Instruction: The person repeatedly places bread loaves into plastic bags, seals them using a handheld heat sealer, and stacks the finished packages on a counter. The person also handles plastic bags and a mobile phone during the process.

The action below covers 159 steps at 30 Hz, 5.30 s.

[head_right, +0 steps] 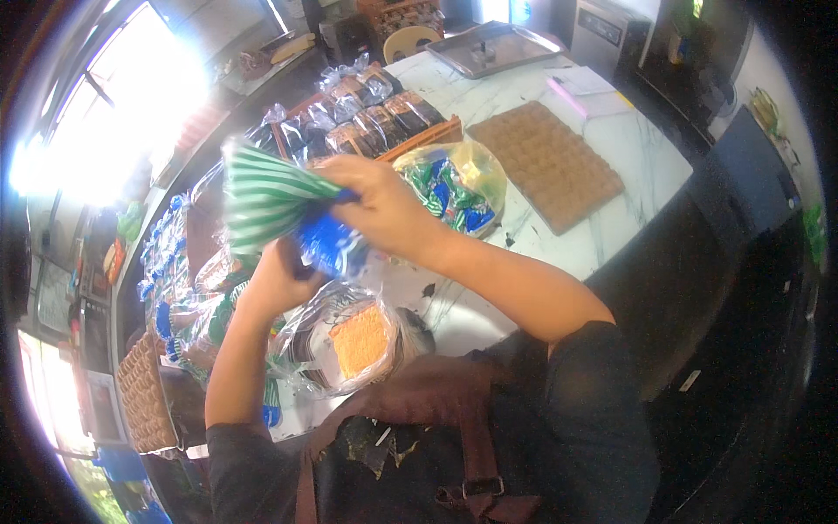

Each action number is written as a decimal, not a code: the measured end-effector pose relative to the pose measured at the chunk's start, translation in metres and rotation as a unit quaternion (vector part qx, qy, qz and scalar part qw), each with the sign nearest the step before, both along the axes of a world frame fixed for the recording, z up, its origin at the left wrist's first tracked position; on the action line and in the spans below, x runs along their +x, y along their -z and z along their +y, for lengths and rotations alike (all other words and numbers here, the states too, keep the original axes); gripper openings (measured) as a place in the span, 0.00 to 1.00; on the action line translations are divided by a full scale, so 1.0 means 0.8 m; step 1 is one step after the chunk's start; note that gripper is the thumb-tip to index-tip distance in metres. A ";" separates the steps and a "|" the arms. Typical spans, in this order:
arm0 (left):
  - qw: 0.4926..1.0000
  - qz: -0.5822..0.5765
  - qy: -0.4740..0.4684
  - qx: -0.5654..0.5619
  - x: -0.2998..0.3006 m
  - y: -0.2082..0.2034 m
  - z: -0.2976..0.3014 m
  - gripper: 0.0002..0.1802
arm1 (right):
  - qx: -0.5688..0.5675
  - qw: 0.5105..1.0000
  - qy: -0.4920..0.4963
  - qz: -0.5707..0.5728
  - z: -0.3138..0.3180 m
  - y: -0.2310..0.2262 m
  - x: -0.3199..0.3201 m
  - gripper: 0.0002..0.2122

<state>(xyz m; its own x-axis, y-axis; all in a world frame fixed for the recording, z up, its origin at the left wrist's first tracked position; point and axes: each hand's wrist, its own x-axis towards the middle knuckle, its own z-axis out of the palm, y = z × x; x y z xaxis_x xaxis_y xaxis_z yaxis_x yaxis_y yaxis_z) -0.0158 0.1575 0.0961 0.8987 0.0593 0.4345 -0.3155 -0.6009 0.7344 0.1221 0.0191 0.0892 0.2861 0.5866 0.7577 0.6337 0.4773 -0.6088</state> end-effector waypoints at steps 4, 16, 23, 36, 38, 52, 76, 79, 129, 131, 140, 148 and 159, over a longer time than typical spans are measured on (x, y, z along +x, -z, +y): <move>0.975 0.148 0.067 -0.153 0.052 0.054 0.082 0.17 | 0.058 0.973 0.148 0.170 0.014 0.051 0.090 0.20; 0.811 0.364 -0.167 -0.427 0.164 0.323 0.102 0.35 | -0.171 0.955 0.214 -0.112 0.009 0.250 0.138 0.21; 0.813 0.317 -0.195 -0.449 0.167 0.342 0.098 0.18 | -0.552 0.757 0.205 -0.283 -0.029 0.292 0.214 0.06; 0.879 0.317 -0.018 -0.356 0.137 0.204 0.081 0.29 | -0.704 0.643 0.170 -0.250 -0.037 0.429 0.300 0.17; 0.892 0.324 -0.017 -0.315 0.112 0.186 0.092 0.34 | -0.696 0.672 0.177 -0.179 -0.041 0.370 0.284 0.21; 0.968 0.124 -0.054 -0.211 -0.167 0.090 0.059 0.42 | -0.265 0.949 -0.123 -0.121 -0.100 0.049 0.036 0.27; 0.894 0.156 0.094 0.409 -0.175 -0.083 -0.002 0.08 | -0.408 0.843 -0.165 -0.310 -0.081 -0.073 -0.058 0.05; 0.894 0.143 0.160 0.393 -0.171 -0.085 -0.005 0.08 | -0.393 0.845 -0.191 -0.308 -0.085 -0.074 -0.065 0.07; 0.985 -0.101 -0.108 -0.089 -0.126 0.158 -0.028 0.23 | -0.218 0.965 -0.143 0.036 -0.022 0.137 -0.118 0.30; 0.977 -0.178 -0.110 0.046 -0.114 0.134 -0.018 0.12 | -0.209 0.972 -0.081 0.063 -0.011 0.118 -0.124 0.24; 0.989 -0.075 -0.094 -0.085 -0.099 0.117 -0.013 0.57 | -0.093 0.990 -0.070 0.086 0.021 0.064 -0.116 0.10; 0.960 0.053 -0.152 -0.230 -0.101 0.183 -0.034 0.26 | -0.044 0.993 -0.109 -0.014 0.036 0.057 -0.133 0.21; 0.966 -0.045 0.163 0.197 -0.025 0.050 -0.040 0.19 | -0.269 0.930 -0.226 0.109 0.015 0.161 -0.110 0.33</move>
